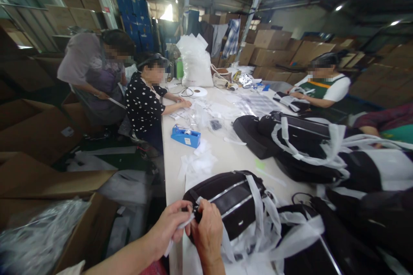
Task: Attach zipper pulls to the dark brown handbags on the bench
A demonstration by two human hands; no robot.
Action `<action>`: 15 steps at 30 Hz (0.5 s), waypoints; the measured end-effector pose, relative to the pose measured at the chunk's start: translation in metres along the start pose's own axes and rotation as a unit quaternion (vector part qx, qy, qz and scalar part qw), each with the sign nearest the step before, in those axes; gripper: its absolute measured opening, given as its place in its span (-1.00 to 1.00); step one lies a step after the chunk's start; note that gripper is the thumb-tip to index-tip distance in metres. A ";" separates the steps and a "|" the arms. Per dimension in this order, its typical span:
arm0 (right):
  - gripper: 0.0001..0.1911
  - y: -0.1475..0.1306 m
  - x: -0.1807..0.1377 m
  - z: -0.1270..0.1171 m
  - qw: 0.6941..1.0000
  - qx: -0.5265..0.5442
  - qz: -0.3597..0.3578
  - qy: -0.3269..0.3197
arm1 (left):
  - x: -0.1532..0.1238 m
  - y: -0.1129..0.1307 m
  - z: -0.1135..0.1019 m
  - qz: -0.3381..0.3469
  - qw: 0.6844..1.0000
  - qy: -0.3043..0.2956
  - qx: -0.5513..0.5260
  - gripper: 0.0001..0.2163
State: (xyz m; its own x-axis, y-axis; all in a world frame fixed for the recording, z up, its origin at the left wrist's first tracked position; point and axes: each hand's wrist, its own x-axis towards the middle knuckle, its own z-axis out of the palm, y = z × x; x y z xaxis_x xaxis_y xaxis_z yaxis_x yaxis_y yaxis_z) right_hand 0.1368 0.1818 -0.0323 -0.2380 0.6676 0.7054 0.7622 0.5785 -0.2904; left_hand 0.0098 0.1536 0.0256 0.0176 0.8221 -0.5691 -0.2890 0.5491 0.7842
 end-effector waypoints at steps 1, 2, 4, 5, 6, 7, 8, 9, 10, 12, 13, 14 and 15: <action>-0.59 0.000 0.000 0.000 1.000 0.001 -0.001 0.004 | 0.002 0.001 -0.001 -0.008 1.000 -0.001 0.005 -0.66; -0.60 -0.001 0.001 0.001 1.000 0.002 -0.002 0.005 | 0.005 0.002 -0.001 -0.005 1.000 0.002 0.018 -0.69; -0.62 -0.002 0.001 0.002 1.000 0.000 -0.004 0.009 | 0.010 0.001 -0.002 0.032 0.998 0.019 0.058 -0.72; -0.63 -0.002 0.001 0.002 1.000 -0.002 -0.006 0.009 | 0.013 0.000 -0.001 0.056 0.995 0.029 0.079 -0.74; -0.63 -0.002 0.000 0.002 1.000 -0.003 -0.007 0.009 | 0.015 -0.001 0.000 0.078 0.991 0.039 0.098 -0.76; -0.63 -0.002 0.000 0.003 1.000 -0.005 -0.007 0.007 | 0.016 -0.002 0.002 0.094 0.988 0.049 0.113 -0.79; -0.63 -0.002 0.000 0.003 1.000 -0.008 -0.005 0.004 | 0.017 -0.002 0.003 0.103 0.985 0.058 0.127 -0.81; -0.62 -0.002 -0.001 0.003 1.000 -0.012 -0.003 0.000 | 0.016 -0.003 0.005 0.113 0.981 0.067 0.142 -0.81; -0.62 -0.002 -0.001 0.003 1.000 -0.015 0.003 -0.004 | 0.015 -0.003 0.006 0.128 0.976 0.074 0.162 -0.81; -0.62 -0.002 -0.001 0.004 1.000 -0.019 0.017 -0.011 | 0.011 -0.002 0.005 0.183 0.956 0.076 0.216 -0.79; -0.61 -0.002 -0.001 0.005 0.999 -0.017 0.025 -0.013 | 0.009 -0.002 0.004 0.217 0.942 0.070 0.247 -0.78; -0.60 -0.001 -0.001 0.006 0.999 -0.013 0.033 -0.014 | 0.007 -0.001 0.001 0.249 0.925 0.058 0.280 -0.78; -0.58 -0.001 -0.001 0.007 0.999 -0.006 0.041 -0.018 | 0.006 0.000 -0.002 0.275 0.907 0.040 0.317 -0.78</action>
State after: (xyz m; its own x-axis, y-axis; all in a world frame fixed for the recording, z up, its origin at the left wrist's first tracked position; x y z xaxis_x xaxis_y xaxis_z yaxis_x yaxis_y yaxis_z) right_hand 0.1320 0.1843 -0.0376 -0.1970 0.7291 0.6554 0.7869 0.5164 -0.3379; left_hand 0.0082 0.1578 0.0216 -0.0396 0.9982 -0.0445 0.3752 0.0561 0.9252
